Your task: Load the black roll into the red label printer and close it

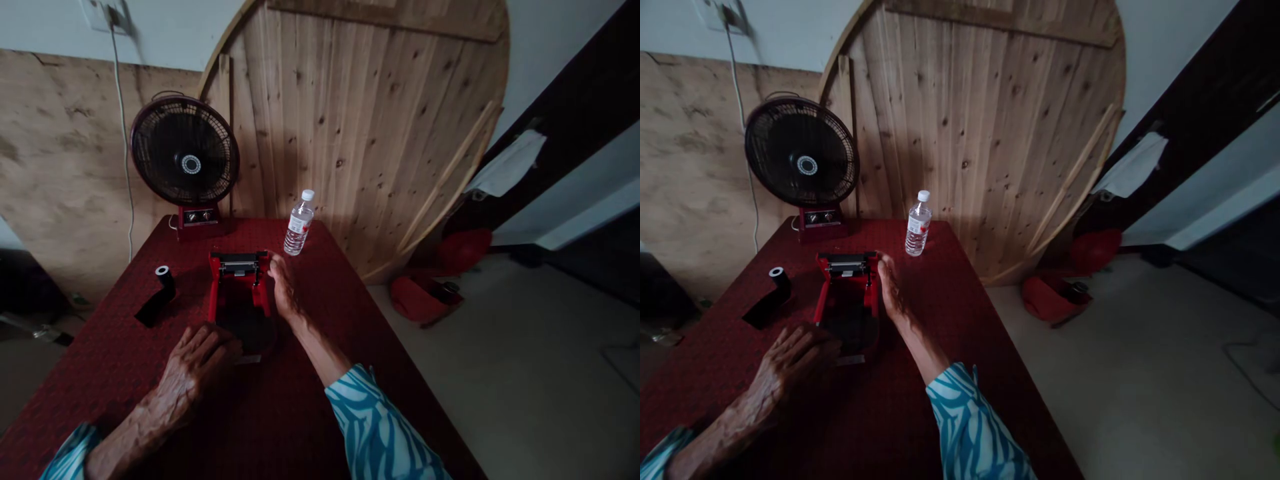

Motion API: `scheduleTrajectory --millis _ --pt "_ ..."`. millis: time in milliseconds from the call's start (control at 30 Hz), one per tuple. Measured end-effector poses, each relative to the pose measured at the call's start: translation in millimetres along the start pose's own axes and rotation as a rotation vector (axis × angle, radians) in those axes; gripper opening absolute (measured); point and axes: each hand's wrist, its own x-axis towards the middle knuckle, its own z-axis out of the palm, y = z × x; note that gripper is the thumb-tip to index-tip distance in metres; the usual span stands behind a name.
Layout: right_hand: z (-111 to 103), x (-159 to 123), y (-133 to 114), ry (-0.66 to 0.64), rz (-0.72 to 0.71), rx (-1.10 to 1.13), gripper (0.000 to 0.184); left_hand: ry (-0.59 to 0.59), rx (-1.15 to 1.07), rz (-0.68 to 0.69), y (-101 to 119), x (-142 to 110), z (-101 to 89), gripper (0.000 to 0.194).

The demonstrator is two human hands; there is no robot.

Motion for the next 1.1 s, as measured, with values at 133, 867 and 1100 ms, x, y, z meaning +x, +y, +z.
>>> scheduleTrajectory --millis 133,867,1100 --pt "3.9 4.8 -3.3 -0.001 0.013 -0.005 0.047 0.016 -0.041 0.022 0.9 3.7 -1.0 0.024" --pt "-13.0 -55.9 2.2 0.042 -0.204 -0.151 0.034 0.086 -0.046 0.063 4.5 5.9 -1.1 0.021" --pt "-5.6 -39.2 3.8 0.075 -0.286 -0.093 0.028 0.092 -0.082 0.054 7.5 10.3 -9.4 0.02"
